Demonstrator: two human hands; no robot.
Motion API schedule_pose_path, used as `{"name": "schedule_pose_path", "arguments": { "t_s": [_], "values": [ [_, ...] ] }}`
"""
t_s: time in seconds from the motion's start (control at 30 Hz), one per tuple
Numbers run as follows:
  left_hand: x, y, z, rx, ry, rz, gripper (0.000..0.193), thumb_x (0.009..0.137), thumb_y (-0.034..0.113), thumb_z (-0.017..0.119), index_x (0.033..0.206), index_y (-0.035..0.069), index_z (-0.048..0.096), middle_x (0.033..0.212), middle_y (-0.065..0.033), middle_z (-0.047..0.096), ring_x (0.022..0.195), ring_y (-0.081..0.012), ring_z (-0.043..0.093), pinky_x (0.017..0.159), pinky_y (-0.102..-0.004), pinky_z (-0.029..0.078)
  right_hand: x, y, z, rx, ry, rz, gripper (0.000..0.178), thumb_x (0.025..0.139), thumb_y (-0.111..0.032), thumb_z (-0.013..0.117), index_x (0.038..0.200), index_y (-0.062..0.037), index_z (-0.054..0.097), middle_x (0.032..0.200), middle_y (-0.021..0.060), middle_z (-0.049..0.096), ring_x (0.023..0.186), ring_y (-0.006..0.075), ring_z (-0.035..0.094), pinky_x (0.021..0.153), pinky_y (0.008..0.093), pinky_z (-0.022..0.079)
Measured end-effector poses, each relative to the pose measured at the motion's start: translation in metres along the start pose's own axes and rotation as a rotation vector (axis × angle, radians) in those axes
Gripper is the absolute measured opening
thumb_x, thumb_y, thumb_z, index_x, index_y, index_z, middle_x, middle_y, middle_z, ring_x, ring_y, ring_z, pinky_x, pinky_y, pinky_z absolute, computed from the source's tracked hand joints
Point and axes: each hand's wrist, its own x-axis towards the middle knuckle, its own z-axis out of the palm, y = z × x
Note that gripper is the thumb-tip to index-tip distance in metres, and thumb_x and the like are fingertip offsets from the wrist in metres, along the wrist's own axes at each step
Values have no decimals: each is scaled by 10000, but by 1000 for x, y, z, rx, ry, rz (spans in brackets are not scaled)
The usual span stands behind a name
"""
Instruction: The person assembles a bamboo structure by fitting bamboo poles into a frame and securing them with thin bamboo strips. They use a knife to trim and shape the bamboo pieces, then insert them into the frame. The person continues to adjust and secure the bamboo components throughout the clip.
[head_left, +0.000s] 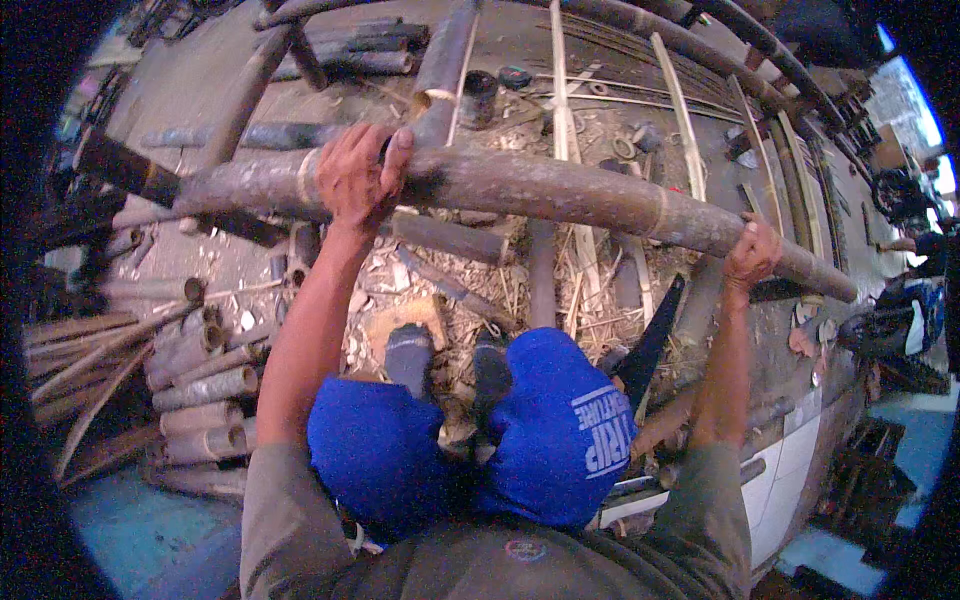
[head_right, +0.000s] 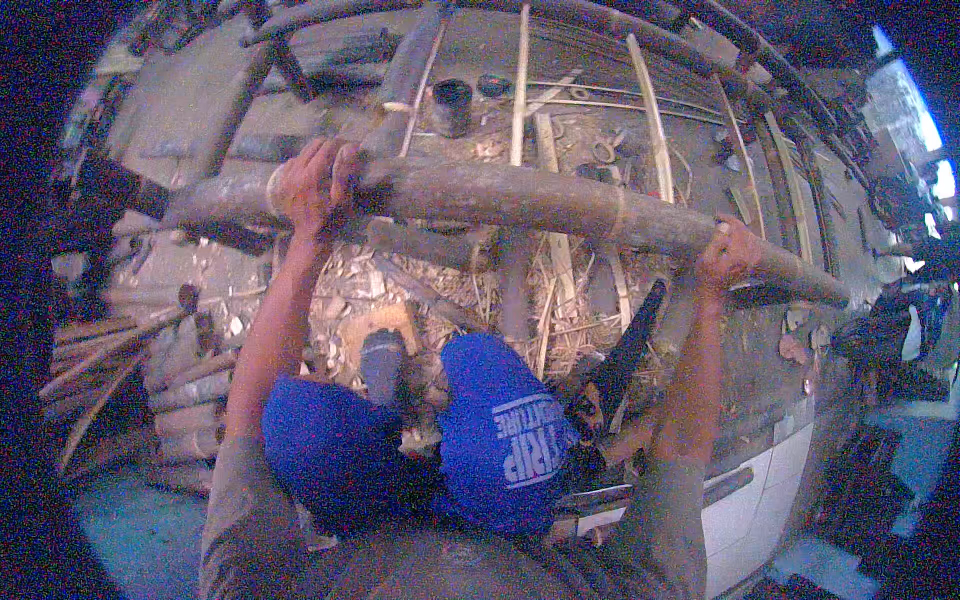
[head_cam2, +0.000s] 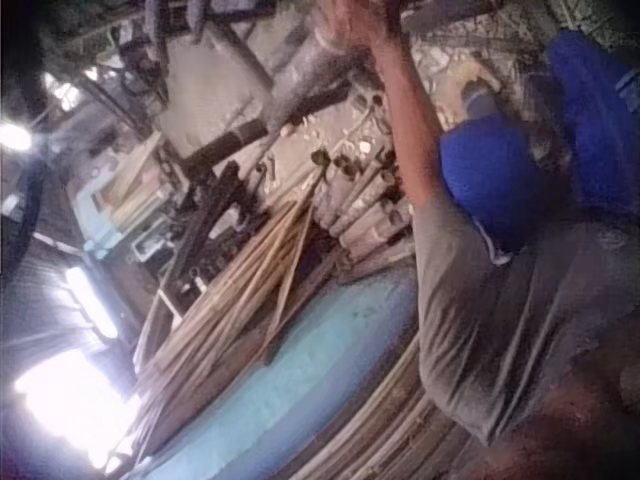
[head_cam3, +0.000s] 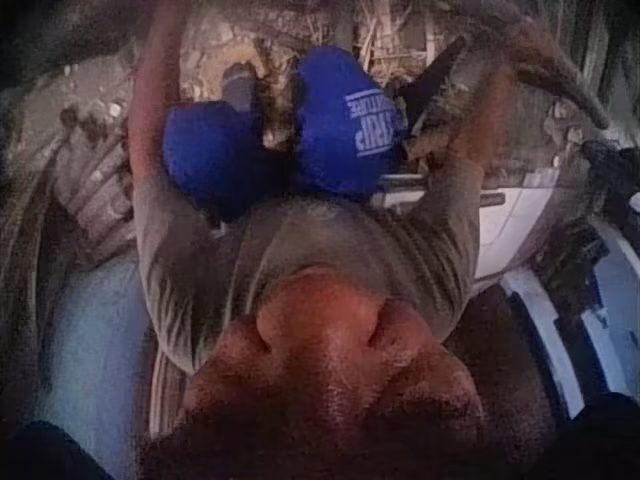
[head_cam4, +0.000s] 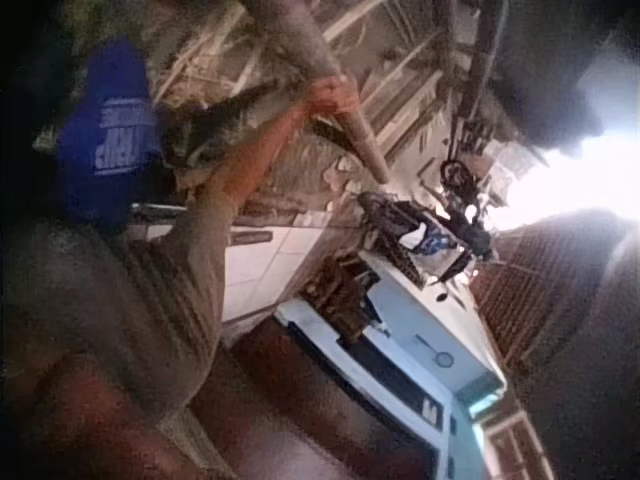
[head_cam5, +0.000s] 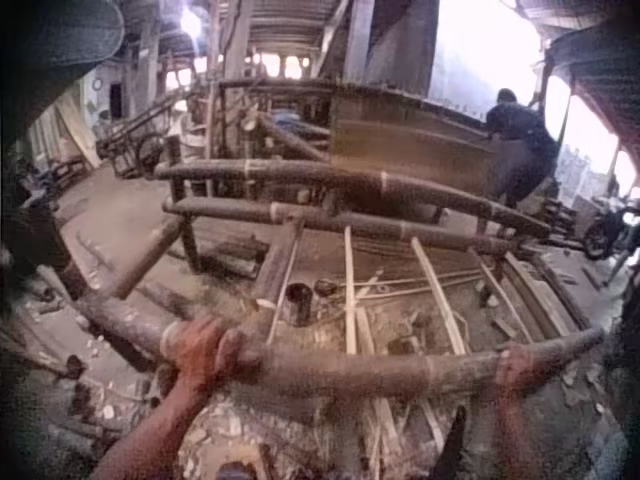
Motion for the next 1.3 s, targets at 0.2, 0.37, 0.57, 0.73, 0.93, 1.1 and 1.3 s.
{"name": "schedule_pose_path", "arguments": {
  "t_s": [0.2,0.37,0.57,0.73,0.93,1.1,1.3],
  "values": [
    [-1,-6,9,4,35,49,306,934,385,606,887,100,706,902,-101,688,863,-317,654,780,-401,486,-4,1,-2,-50,57,32,299,960,-245,469,960,-104,733,936,112,695,931,326,617,891,468,424],
    [-21,-45,42,219,-103,10,285,943,378,626,1057,135,720,1012,-98,721,922,-311,670,808,-416,513,-7,13,1,-153,54,-12,204,792,-206,630,915,-153,784,963,104,740,910,316,674,795,462,509],
    [-8,-60,22,68,-346,295,476,1020,440,462,1398,167,556,1265,-145,652,1116,-354,622,962,-469,453,-22,-9,-34,435,-72,119,374,987,-336,546,1153,-40,703,1092,129,717,1063,274,649,984,446,445],
    [-10,-82,30,64,-412,337,535,1012,526,421,1445,224,506,1415,-92,566,1261,-332,537,1055,-450,394,-121,-5,-203,460,-642,691,446,977,-387,575,1192,-12,683,960,104,725,878,175,656,827,331,520],
    [-4,-76,28,295,-567,320,636,983,602,417,1522,266,386,1494,-89,480,1349,-329,454,1084,-545,343,-334,-4,-352,263,-558,1485,467,961,-471,601,820,-30,655,758,76,667,634,170,644,582,330,508],
    [-23,-87,30,334,-377,354,668,949,573,529,1517,247,398,1482,-90,482,1362,-310,438,1136,-511,294,-438,-123,-323,133,-1312,1258,613,903,-557,619,757,37,662,638,134,648,590,264,635,613,422,518],
    [-37,-69,6,204,-294,422,812,849,553,680,1523,214,381,1534,-69,411,1421,-276,352,1176,-495,224,-472,-222,-302,398,-940,1710,581,849,-516,720,941,56,672,786,183,699,688,283,686,668,416,545]
  ]
}}
